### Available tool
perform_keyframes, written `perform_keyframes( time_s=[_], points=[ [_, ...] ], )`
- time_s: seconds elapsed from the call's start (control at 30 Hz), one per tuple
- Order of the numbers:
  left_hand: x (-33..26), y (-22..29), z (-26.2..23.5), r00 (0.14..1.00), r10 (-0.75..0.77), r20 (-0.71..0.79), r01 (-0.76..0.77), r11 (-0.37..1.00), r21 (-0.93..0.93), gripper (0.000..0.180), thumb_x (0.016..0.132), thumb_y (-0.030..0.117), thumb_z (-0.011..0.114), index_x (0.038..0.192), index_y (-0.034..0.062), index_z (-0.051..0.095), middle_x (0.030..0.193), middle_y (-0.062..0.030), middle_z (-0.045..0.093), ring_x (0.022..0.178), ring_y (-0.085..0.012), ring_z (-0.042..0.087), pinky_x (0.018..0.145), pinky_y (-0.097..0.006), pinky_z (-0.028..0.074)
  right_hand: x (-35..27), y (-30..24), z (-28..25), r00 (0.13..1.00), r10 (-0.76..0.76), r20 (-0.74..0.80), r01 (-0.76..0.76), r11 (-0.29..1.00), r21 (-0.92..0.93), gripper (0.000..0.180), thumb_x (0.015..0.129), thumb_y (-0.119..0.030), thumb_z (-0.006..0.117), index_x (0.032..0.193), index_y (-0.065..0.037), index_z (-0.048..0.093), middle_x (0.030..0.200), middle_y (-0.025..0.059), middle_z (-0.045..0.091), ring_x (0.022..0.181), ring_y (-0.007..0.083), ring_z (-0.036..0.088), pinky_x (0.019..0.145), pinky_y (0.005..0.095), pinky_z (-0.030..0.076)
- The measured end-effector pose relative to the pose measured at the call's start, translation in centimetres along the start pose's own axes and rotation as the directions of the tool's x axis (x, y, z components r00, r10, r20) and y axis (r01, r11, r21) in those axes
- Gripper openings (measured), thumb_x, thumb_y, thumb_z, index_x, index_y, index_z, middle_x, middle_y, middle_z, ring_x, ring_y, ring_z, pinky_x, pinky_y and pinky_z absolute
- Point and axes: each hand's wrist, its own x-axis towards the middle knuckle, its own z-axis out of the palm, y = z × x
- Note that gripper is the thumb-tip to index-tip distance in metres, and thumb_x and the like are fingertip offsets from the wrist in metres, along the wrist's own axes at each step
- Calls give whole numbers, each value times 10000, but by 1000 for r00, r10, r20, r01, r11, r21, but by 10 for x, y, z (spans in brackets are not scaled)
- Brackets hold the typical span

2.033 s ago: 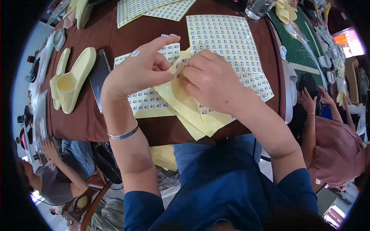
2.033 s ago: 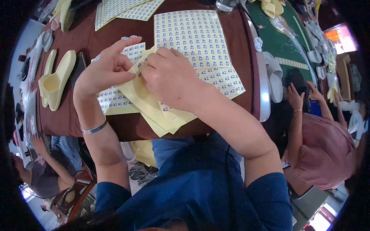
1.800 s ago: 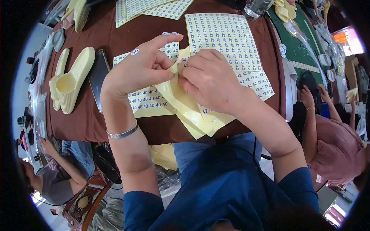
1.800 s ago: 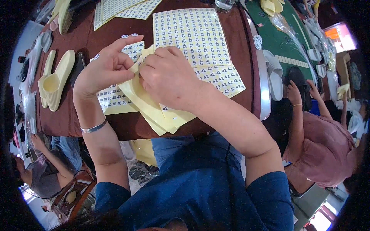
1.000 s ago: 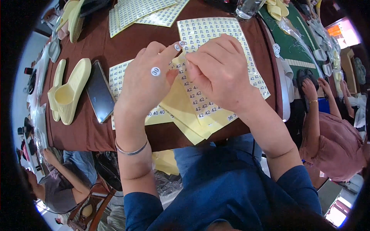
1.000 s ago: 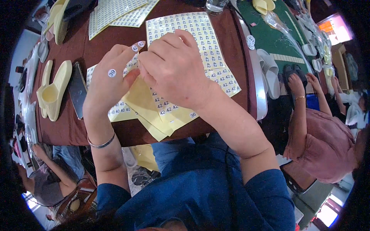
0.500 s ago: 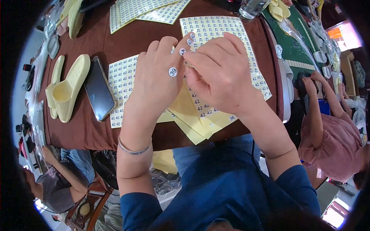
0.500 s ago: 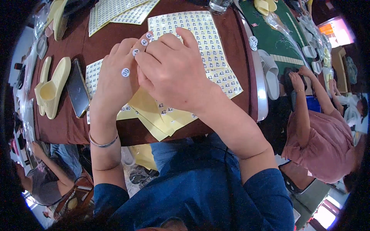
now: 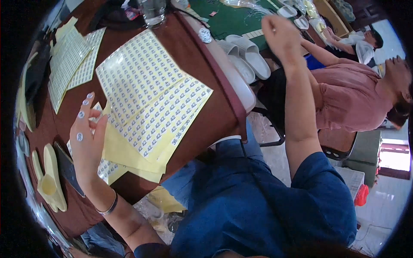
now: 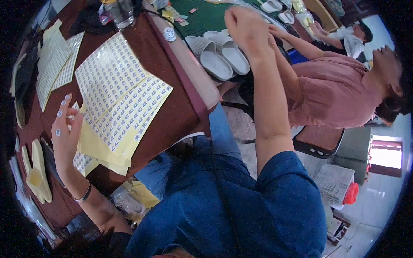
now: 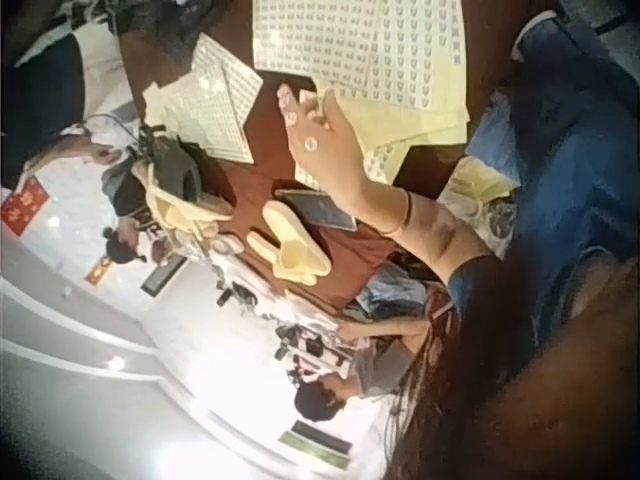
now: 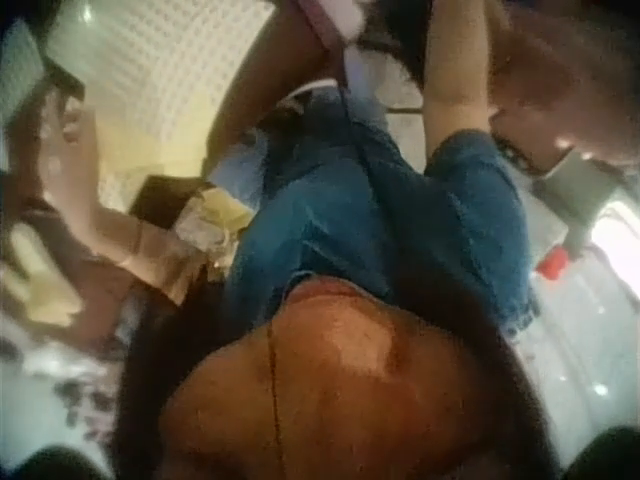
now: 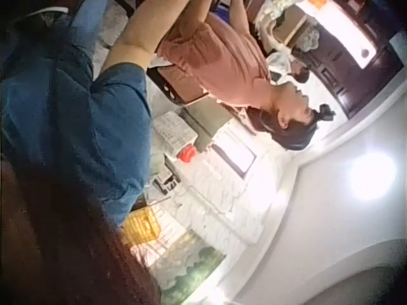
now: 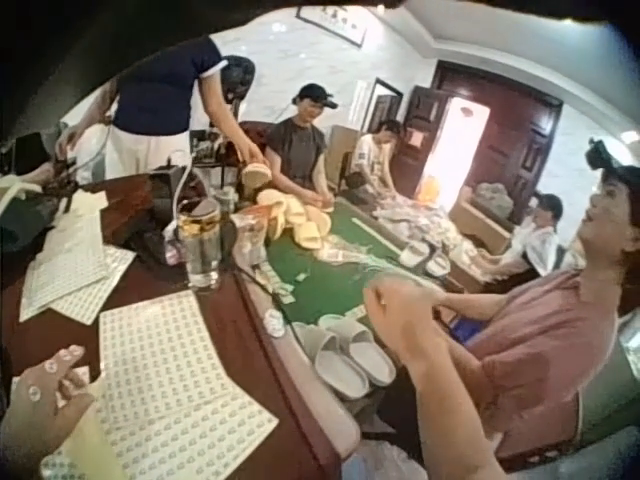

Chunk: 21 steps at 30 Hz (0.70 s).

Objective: Applying size labels from a sheet to the soles of various slippers in a workshop setting.

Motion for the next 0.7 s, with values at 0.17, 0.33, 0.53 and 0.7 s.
perform_keyframes(
  time_s=[0.17,0.33,0.53,0.7],
  points=[
    [1,-15,-1,1000,8,-16,-9,997,-74,494,947,74,627,1432,73,529,896,-54,655,741,-125,575,662,-275,461,-94,77,84,790,287,542,-219,957,-189,262,905,-284,593,864,-60,724,854,194,717,800,384,701,740,516,553],
    [2,-32,-12,996,-88,-2,87,994,-65,470,958,84,621,1421,62,540,883,-12,630,776,-85,541,698,-245,439,-143,79,149,690,229,687,-156,973,-169,389,891,-384,635,955,-13,734,1001,208,712,985,399,671,919,491,529],
    [6,-15,-11,991,-122,-51,116,988,-105,433,952,26,597,1383,35,559,919,-91,675,826,-157,627,744,-293,517,-135,76,217,773,361,521,-397,917,-46,431,865,-385,678,1001,24,673,1036,281,673,997,456,632,905,529,490],
    [11,-10,-8,992,-60,-108,51,995,-87,414,936,-7,597,1347,44,588,946,-120,698,813,-198,661,722,-305,528,-135,96,238,682,509,525,-460,857,-234,410,876,-441,653,1049,-72,703,1108,205,668,1056,408,620,898,504,502]
  ],
)
